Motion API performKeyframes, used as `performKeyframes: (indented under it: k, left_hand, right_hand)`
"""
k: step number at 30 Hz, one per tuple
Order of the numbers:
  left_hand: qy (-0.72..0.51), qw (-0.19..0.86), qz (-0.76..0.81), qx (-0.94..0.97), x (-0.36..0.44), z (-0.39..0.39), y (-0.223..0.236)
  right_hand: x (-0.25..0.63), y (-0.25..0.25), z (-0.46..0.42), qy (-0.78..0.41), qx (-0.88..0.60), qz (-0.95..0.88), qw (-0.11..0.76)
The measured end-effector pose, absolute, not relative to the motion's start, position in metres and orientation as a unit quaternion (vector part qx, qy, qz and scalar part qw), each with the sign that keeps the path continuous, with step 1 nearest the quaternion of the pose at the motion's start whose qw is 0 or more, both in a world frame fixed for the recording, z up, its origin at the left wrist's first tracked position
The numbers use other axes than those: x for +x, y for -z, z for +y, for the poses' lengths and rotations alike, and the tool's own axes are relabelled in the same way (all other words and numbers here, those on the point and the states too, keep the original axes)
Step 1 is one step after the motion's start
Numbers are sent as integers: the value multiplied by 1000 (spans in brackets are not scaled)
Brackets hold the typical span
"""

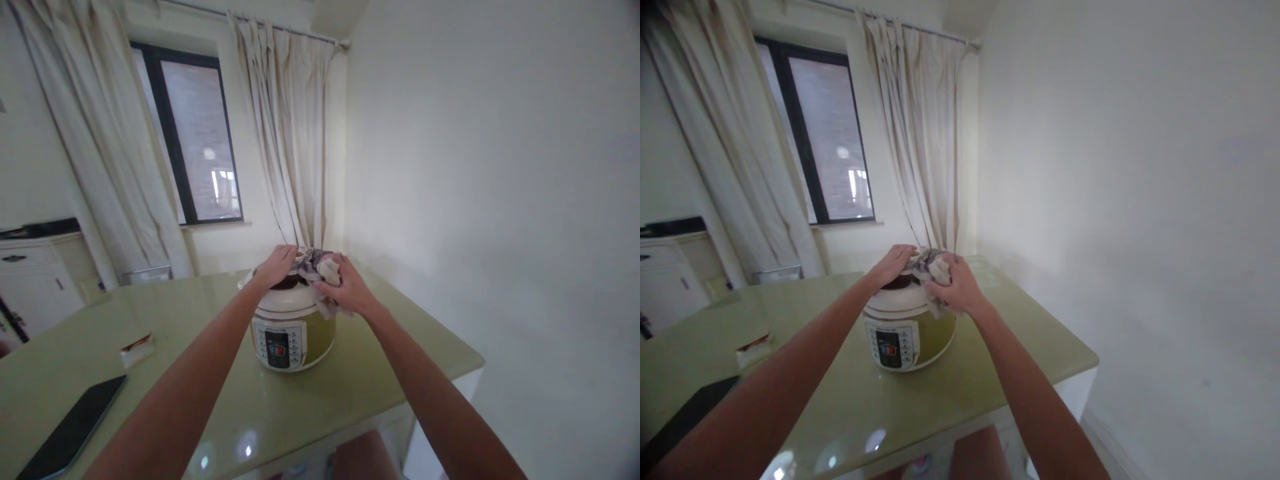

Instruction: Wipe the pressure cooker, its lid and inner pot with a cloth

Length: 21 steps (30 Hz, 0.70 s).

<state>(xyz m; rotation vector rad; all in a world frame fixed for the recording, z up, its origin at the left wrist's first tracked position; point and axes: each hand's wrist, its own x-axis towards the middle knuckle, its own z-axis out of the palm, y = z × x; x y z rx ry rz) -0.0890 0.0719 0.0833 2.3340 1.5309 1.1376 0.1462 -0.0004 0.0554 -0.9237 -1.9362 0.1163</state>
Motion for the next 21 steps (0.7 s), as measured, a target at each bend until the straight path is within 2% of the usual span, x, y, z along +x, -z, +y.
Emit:
performKeyframes:
  k: [5, 7, 11, 13, 17, 21]
  left_hand:
    - [-363, 88, 489, 788, -99, 74, -86]
    - [-369, 102, 481, 789, -102, 71, -86]
    - [-404, 119, 499, 757, -101, 60, -85]
    - [-416, 122, 524, 733, -98, 57, -87]
    - [-407, 120, 529, 734, -95, 55, -91]
    - [-388, 105, 514, 758, -95, 58, -92]
  right_hand:
    - [92, -46, -40, 97, -328, -856, 388]
    - [92, -55, -25, 82, -330, -860, 380]
    - [119, -76, 29, -44, -460, -763, 452]
    - [126, -74, 35, -49, -457, -750, 475]
    - [106, -29, -18, 46, -399, -786, 471]
    - [77, 23, -68, 133, -325, -851, 390]
